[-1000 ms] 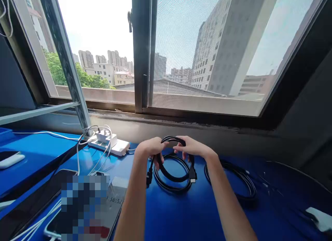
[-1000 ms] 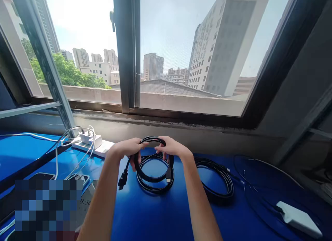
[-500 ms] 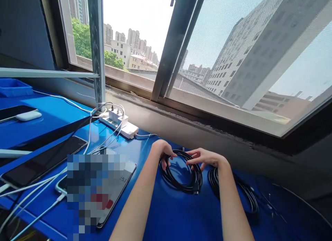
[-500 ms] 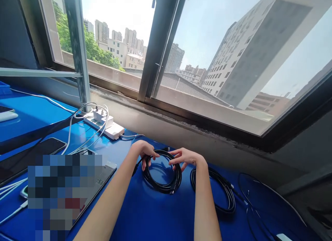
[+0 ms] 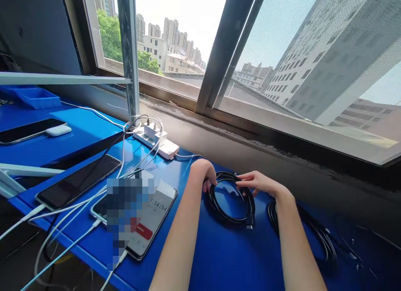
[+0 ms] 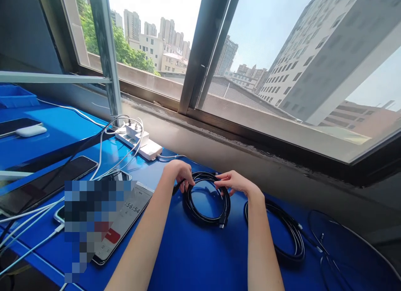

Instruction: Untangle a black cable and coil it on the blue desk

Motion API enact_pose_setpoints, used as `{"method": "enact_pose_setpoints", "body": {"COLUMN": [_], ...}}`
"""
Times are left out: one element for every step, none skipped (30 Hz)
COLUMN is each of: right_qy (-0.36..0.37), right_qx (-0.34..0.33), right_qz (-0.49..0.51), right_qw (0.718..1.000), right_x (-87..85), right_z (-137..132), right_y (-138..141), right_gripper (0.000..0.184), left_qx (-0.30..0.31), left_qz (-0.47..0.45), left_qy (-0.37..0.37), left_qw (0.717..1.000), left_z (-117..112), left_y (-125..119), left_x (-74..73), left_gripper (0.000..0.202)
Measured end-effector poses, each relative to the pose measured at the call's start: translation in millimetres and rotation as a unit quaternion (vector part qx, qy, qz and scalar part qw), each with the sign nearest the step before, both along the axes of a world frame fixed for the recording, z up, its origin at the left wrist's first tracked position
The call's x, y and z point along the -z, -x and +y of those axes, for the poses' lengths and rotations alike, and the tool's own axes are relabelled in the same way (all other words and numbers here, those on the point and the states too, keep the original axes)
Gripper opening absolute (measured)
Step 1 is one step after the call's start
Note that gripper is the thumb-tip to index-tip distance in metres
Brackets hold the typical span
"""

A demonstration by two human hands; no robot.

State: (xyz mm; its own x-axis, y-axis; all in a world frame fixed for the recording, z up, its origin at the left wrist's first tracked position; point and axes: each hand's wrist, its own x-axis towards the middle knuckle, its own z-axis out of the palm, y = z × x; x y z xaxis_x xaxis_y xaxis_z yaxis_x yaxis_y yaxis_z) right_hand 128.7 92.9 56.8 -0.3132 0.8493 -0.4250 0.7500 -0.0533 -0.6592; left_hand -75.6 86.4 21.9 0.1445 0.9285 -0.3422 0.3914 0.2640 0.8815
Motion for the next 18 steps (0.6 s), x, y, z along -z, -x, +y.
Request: {"method": "enact_pose_setpoints", "body": {"right_qy": [-0.003,-0.015,-0.027,-0.040,-0.053,-0.062,-0.068,-0.072,-0.076,-0.080,-0.083,-0.089,-0.095,-0.100,-0.105,-0.110,-0.114,-0.119], "right_qx": [0.009,0.014,0.015,0.012,0.004,-0.006,-0.015,-0.021,-0.026,-0.028,-0.027,-0.025,-0.024,-0.023,-0.022,-0.021,-0.022,-0.023], "right_qz": [-0.009,-0.016,-0.025,-0.034,-0.043,-0.049,-0.052,-0.054,-0.056,-0.057,-0.057,-0.058,-0.059,-0.063,-0.073,-0.087,-0.104,-0.125], "right_qw": [1.000,1.000,0.999,0.999,0.998,0.997,0.996,0.996,0.995,0.995,0.995,0.994,0.993,0.993,0.992,0.990,0.988,0.985], "right_x": [0.4,1.6,3.4,5.7,7.9,10.0,11.6,12.6,13.1,13.0,12.5,11.9,11.3,10.9,10.8,11.2,11.9,13.1], "right_z": [2,4,6,7,9,10,11,12,12,12,11,11,10,9,9,9,9,10], "right_y": [1,2,3,3,4,4,5,5,6,6,6,6,7,7,8,10,13,15], "right_gripper": [0.022,0.024,0.024,0.023,0.022,0.021,0.021,0.021,0.021,0.020,0.020,0.020,0.020,0.021,0.021,0.022,0.023,0.024], "left_qx": [0.024,0.034,0.040,0.042,0.039,0.037,0.035,0.033,0.031,0.031,0.031,0.033,0.036,0.040,0.044,0.050,0.055,0.059], "left_qz": [0.061,0.094,0.119,0.135,0.139,0.147,0.155,0.162,0.168,0.172,0.174,0.175,0.174,0.174,0.174,0.175,0.178,0.182], "left_qy": [0.057,0.080,0.092,0.094,0.085,0.078,0.072,0.065,0.056,0.045,0.033,0.020,0.007,-0.005,-0.016,-0.023,-0.030,-0.034], "left_qw": [0.996,0.992,0.988,0.985,0.986,0.985,0.985,0.984,0.984,0.984,0.984,0.984,0.984,0.984,0.984,0.983,0.982,0.981], "left_z": [1,1,2,2,1,1,0,0,-1,-1,-1,-1,-1,0,1,3,5,8], "left_y": [-1,-1,-2,-1,-1,0,1,3,3,4,3,2,0,-3,-7,-11,-16,-21], "left_x": [-7.8,-15.5,-22.3,-27.8,-32.0,-34.9,-36.8,-37.9,-38.6,-39.0,-39.2,-39.3,-39.0,-38.4,-37.3,-35.7,-33.4,-30.7], "left_gripper": [0.030,0.029,0.029,0.030,0.031,0.032,0.033,0.034,0.036,0.037,0.038,0.038,0.038,0.038,0.038,0.037,0.037,0.037]}}
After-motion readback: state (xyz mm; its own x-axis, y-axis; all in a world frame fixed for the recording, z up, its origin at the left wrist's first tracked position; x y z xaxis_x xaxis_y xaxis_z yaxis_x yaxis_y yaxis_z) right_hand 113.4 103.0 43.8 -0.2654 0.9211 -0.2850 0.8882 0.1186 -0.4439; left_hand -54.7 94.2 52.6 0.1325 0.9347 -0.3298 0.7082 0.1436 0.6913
